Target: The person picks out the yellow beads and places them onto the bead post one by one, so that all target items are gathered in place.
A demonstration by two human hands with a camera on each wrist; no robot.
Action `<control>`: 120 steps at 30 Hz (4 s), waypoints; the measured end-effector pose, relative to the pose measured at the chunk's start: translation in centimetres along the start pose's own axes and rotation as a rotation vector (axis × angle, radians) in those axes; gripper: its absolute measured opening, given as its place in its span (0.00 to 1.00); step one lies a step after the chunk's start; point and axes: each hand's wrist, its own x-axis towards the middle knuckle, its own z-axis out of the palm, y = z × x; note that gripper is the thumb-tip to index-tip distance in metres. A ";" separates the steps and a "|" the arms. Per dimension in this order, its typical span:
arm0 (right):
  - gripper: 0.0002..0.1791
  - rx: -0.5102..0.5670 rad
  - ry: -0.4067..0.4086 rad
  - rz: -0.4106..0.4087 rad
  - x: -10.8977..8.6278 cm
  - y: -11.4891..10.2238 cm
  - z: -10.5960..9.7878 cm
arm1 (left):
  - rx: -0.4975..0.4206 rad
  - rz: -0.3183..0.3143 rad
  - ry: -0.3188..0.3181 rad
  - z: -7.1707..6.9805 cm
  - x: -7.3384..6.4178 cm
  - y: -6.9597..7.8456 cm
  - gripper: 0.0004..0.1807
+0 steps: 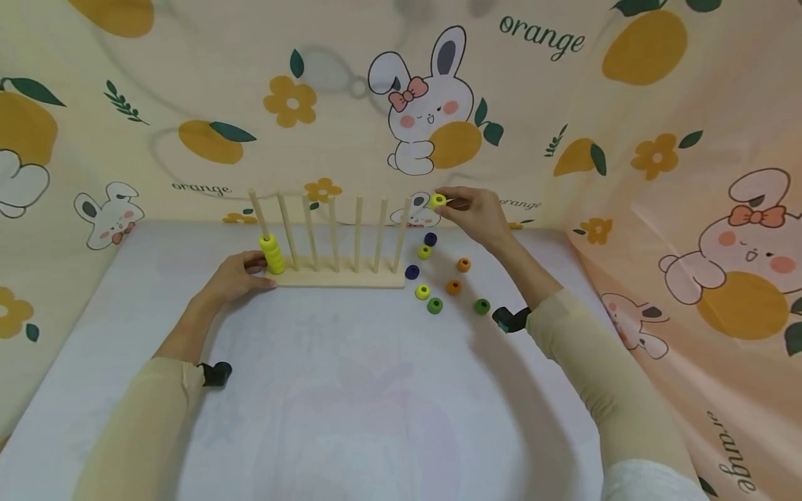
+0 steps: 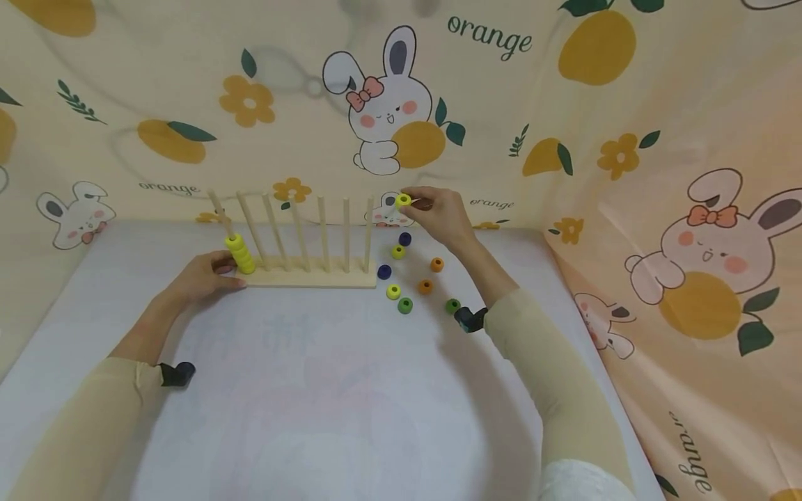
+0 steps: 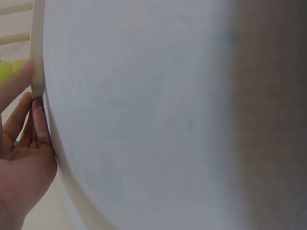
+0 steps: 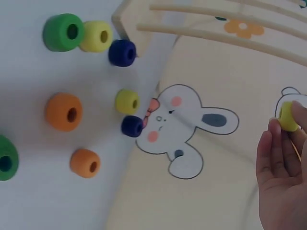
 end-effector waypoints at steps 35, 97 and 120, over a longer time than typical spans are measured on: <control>0.18 0.015 -0.105 -0.198 4.1 -7.3 2.8 | 0.005 0.001 -0.002 0.0 -0.2 0.2 0.45; 0.21 0.019 -0.375 -0.274 8.7 -17.2 15.0 | -0.015 -0.004 -0.019 -0.1 -0.3 0.1 0.45; 0.20 -0.103 -0.465 -0.261 8.9 -18.2 16.4 | -0.010 -0.014 -0.029 -0.1 0.1 -0.1 0.45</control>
